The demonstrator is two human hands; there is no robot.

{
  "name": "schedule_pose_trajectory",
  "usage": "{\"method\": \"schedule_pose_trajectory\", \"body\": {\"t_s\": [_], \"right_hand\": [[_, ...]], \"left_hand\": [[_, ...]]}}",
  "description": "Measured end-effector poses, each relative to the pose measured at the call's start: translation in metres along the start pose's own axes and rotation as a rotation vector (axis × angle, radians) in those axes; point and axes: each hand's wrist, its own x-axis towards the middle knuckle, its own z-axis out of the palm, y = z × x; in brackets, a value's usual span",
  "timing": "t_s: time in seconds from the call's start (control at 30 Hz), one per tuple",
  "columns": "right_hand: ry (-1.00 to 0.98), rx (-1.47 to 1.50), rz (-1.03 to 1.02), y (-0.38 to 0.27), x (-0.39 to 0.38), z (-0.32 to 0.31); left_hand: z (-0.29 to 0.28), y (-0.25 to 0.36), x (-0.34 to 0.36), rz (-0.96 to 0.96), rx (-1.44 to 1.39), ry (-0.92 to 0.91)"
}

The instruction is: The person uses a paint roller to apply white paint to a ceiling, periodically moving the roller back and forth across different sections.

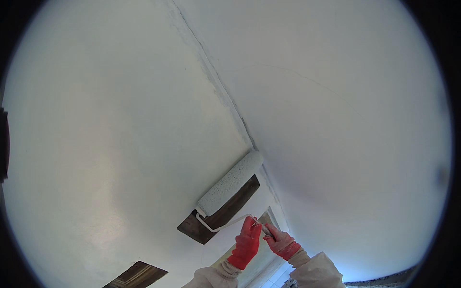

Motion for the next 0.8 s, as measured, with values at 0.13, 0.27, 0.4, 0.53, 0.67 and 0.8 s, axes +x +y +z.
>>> {"method": "schedule_pose_trajectory", "body": {"t_s": [0.13,0.27,0.4,0.53,0.67,0.8], "right_hand": [[-0.032,0.024,0.019,0.000,0.002,0.005],[-0.045,-0.036,0.074,-0.015,0.002,0.003],[-0.021,-0.019,0.044,-0.030,0.002,-0.009],[0.002,-0.301,-0.181,-0.020,0.006,-0.009],[-0.065,-0.182,-0.286,-0.043,0.027,-0.021],[0.016,-0.056,-0.394,-0.080,0.062,-0.026]], "left_hand": [[0.017,0.000,0.010,-0.041,-0.228,0.188],[0.016,-0.010,0.025,-0.150,-0.302,0.181],[0.017,0.010,0.027,-0.127,-0.412,0.238],[0.008,0.024,0.037,-0.173,-0.593,0.231],[-0.009,0.051,0.049,-0.146,-0.599,0.243],[-0.035,0.079,0.044,0.152,-0.470,0.258]]}}
